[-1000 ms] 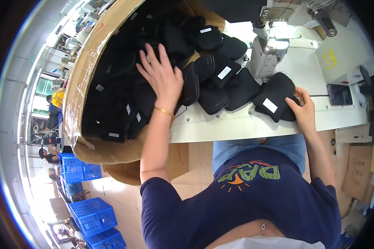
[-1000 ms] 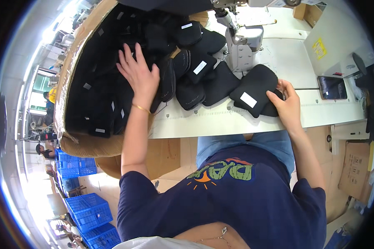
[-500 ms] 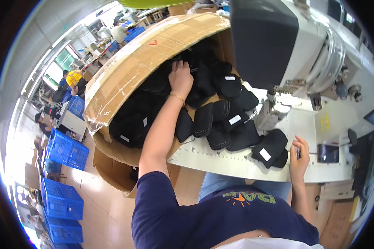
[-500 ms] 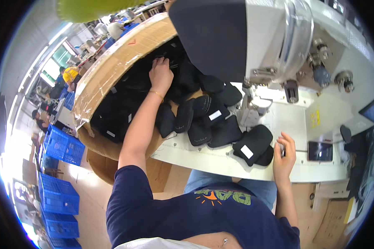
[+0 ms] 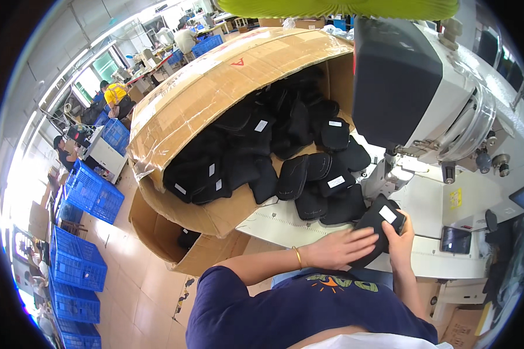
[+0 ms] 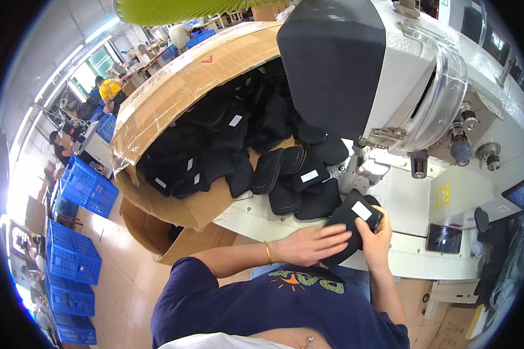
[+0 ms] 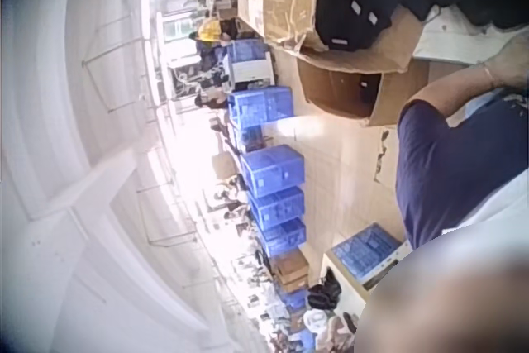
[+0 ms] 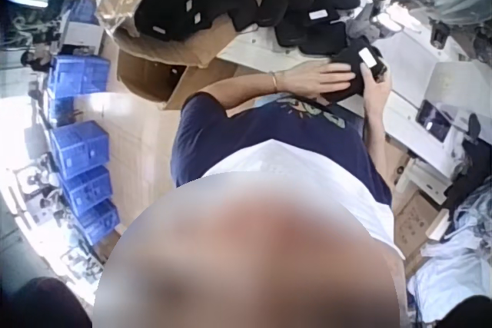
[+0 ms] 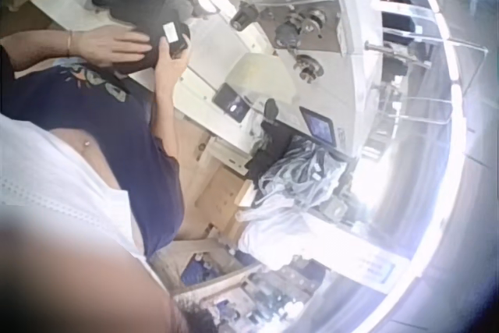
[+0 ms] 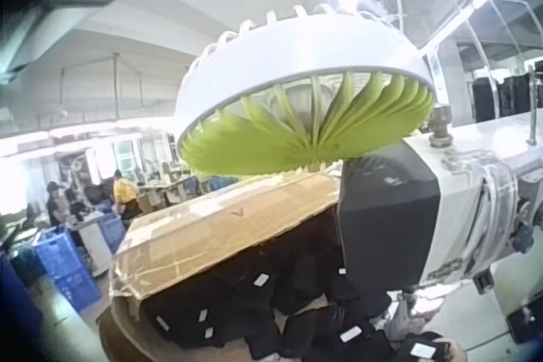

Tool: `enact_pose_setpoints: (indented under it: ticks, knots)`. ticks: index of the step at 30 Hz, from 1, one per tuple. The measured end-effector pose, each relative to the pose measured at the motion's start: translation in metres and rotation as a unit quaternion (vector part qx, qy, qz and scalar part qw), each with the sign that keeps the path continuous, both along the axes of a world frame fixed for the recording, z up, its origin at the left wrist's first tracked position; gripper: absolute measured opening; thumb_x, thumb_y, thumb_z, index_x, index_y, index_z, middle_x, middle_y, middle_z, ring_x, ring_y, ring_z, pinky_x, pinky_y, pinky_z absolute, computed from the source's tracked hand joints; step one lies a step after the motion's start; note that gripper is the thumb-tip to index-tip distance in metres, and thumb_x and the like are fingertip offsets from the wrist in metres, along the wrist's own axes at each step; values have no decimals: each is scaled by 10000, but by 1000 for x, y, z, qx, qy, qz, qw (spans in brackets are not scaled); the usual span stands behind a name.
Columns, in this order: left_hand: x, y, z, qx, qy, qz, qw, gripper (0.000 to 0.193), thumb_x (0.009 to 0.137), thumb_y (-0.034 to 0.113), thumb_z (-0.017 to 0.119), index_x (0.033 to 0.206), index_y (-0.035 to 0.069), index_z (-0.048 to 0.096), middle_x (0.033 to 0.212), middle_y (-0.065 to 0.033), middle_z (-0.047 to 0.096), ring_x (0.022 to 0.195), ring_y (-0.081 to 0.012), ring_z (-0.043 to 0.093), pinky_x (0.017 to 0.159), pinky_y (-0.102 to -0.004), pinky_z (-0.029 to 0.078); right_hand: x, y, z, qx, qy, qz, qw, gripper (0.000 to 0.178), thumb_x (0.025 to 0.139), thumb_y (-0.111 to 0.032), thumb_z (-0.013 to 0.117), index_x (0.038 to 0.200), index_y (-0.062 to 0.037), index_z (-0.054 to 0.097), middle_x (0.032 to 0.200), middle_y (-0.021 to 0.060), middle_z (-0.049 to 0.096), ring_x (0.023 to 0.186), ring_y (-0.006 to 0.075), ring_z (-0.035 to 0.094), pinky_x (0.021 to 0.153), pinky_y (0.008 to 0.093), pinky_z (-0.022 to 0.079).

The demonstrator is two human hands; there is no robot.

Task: Stitching and trimming shoe components using an industrial sewing machine.

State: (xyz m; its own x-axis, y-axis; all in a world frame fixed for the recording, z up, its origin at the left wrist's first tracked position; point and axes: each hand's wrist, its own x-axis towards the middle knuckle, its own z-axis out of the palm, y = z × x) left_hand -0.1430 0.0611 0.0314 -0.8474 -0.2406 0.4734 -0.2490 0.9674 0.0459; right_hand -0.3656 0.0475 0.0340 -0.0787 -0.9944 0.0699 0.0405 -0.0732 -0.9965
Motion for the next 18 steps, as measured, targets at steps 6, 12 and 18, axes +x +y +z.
enact_pose_setpoints:
  ticks: [6,12,18]
  knots:
    - [-27,-13,-7,94,127,195,968,759,737,293,767,1384,45,456,1497,-230,341,1406,-393,305,1140,-564,259,-24,-20,-31,-51,42,-153,986,262,920,-123,671,1115,1,547,980,33,593,875,109,546,821,264,455]
    - [-52,-10,-15,31,132,90,987,505,804,108,630,1294,44,525,1487,-204,386,1399,-362,342,1141,-569,258,-69,-61,-70,-28,-52,-238,969,357,915,-206,677,1166,23,566,1043,104,650,842,183,643,683,295,532]
    - [-61,-13,-18,6,72,108,992,522,786,141,640,1281,16,526,1449,-200,428,1360,-343,394,1151,-556,252,-89,-58,-58,18,-105,-282,954,401,880,-276,710,1169,-23,594,1061,77,666,828,154,669,606,255,532]
